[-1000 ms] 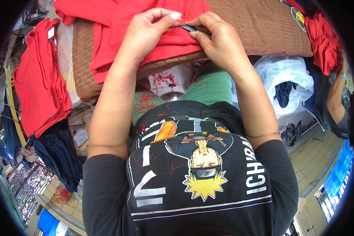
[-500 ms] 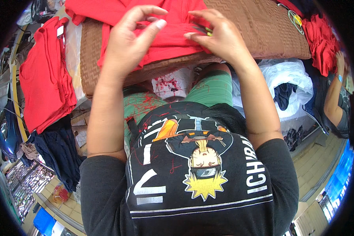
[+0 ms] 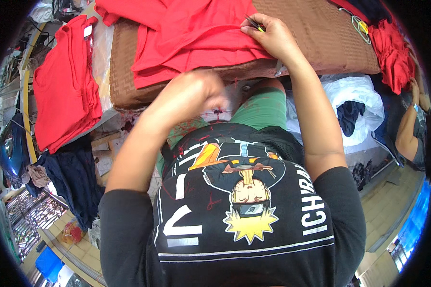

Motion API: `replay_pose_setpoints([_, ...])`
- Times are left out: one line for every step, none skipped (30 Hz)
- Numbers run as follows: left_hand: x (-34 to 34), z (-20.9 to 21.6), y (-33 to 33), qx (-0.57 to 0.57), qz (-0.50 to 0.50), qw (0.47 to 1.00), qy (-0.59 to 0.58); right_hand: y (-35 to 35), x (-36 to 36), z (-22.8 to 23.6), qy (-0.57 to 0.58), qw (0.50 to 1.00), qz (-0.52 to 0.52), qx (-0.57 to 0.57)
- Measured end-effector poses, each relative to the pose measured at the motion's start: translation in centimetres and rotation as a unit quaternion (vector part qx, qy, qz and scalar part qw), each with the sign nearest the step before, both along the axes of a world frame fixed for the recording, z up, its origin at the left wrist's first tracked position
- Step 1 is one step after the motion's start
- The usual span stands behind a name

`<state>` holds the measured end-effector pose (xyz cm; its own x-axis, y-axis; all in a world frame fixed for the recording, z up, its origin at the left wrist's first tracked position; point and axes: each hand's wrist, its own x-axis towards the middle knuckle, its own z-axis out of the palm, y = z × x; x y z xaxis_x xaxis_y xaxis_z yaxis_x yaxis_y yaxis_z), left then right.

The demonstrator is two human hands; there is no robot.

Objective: The person trims excess threads from red shirts using small snips, handling each garment one at a time and flipping them to access different seams.

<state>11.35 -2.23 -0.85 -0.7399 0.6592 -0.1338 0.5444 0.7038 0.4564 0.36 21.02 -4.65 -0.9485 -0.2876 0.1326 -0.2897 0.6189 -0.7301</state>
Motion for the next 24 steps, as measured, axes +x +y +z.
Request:
replay_pose_setpoints([1.0, 1.3, -1.0, -0.102, -0.031, 0.982, -0.158, 0.4, 0.0, -0.2, 0.000, 1.000, 0.005, -0.006])
replay_pose_setpoints([2.0, 2.5, -1.5, -0.141, -0.031, 0.975, -0.166, 0.3, -0.5, -0.7, 0.000, 0.999, 0.017, -0.038])
replay_pose_setpoints([2.6, 3.1, -1.8, -0.180, -0.032, 0.967, -0.175, 0.6, -0.7, -1.0, -0.008, 0.999, 0.015, -0.045])
replay_pose_setpoints([2.4, 2.8, -1.3, -0.220, -0.019, 0.959, -0.179, 0.8, -0.8, -1.3, -0.016, 0.998, 0.011, -0.051])
replay_pose_setpoints([2.1, 1.4, -1.1, -0.165, 0.018, 0.970, -0.179, 0.6, -0.9, -1.4, -0.024, 0.998, 0.013, -0.058])
replay_pose_setpoints([1.8, -0.8, -0.9, -0.108, 0.056, 0.976, -0.179, 0.3, -1.0, -1.4, -0.007, 0.998, 0.018, -0.058])
replay_pose_setpoints([1.8, -2.3, -0.4, -0.050, 0.091, 0.979, -0.178, 0.1, -0.9, -1.3, -0.015, 0.999, 0.015, -0.048])
replay_pose_setpoints([1.9, -2.8, 0.2, -0.042, 0.095, 0.977, -0.186, 0.0, -0.6, -0.9, -0.022, 0.999, 0.009, -0.038])
replay_pose_setpoints([1.8, -3.2, 0.9, -0.035, 0.098, 0.976, -0.192, -0.2, -0.4, -0.4, -0.027, 0.999, 0.003, -0.029])
replay_pose_setpoints([1.8, -3.3, 1.4, -0.028, 0.103, 0.974, -0.198, -0.2, -0.1, -0.1, -0.018, 0.999, 0.010, -0.036])
replay_pose_setpoints([2.0, -3.3, 1.7, -0.006, 0.065, 0.975, -0.215, -0.1, 0.4, 0.1, -0.010, 0.999, 0.015, -0.042])
replay_pose_setpoints([2.1, -2.1, 1.9, 0.040, 0.047, 0.976, -0.209, -0.1, 0.6, 0.3, -0.001, 0.999, 0.019, -0.047])
replay_pose_setpoints([2.2, -1.0, 2.0, 0.086, 0.028, 0.975, -0.203, -0.2, 0.8, 0.2, 0.006, 0.999, 0.023, -0.037])
replay_pose_setpoints([2.0, -1.0, 2.1, 0.176, 0.041, 0.982, -0.061, -0.4, 1.0, 0.4, 0.015, 0.999, 0.027, -0.026])
replay_pose_setpoints([1.7, -0.7, 2.1, 0.261, 0.053, 0.960, 0.083, -0.5, 1.3, 0.6, 0.023, 0.999, 0.030, -0.014])
replay_pose_setpoints([1.0, -0.2, 1.8, 0.219, 0.103, 0.950, 0.199, -0.7, 1.7, 1.1, 0.009, 1.000, 0.020, -0.007])
replay_pose_setpoints([0.1, 0.2, 1.5, 0.186, 0.155, 0.932, 0.270, -0.3, 1.8, 2.1, 0.077, 0.996, 0.008, -0.052])
replay_pose_setpoints([-0.7, 0.2, 1.3, 0.145, 0.218, 0.910, 0.322, 0.3, 2.0, 3.0, 0.143, 0.985, -0.002, -0.096])
replay_pose_setpoints([-1.5, 0.1, 1.1, 0.102, 0.278, 0.880, 0.372, 1.1, 2.1, 4.2, 0.208, 0.968, -0.013, -0.140])
replay_pose_setpoints([-2.0, -0.2, 0.4, 0.083, 0.301, 0.868, 0.385, 2.2, 2.3, 6.2, 0.280, 0.938, -0.047, -0.198])
replay_pose_setpoints([-2.3, -0.7, -0.7, 0.066, 0.324, 0.856, 0.398, 3.5, 2.1, 8.2, 0.349, 0.899, -0.081, -0.253])
replay_pose_setpoints([-2.7, -1.2, -1.5, 0.056, 0.330, 0.848, 0.412, 6.1, 1.9, 9.0, 0.347, 0.880, -0.122, -0.302])
replay_pose_setpoints([-2.2, -1.3, -2.2, 0.084, 0.329, 0.852, 0.400, 8.9, 1.5, 9.2, 0.340, 0.855, -0.158, -0.357])
replay_pose_setpoints([-1.5, -1.8, -2.9, 0.083, 0.333, 0.851, 0.398, 11.2, 1.5, 8.6, 0.318, 0.863, -0.201, -0.337])
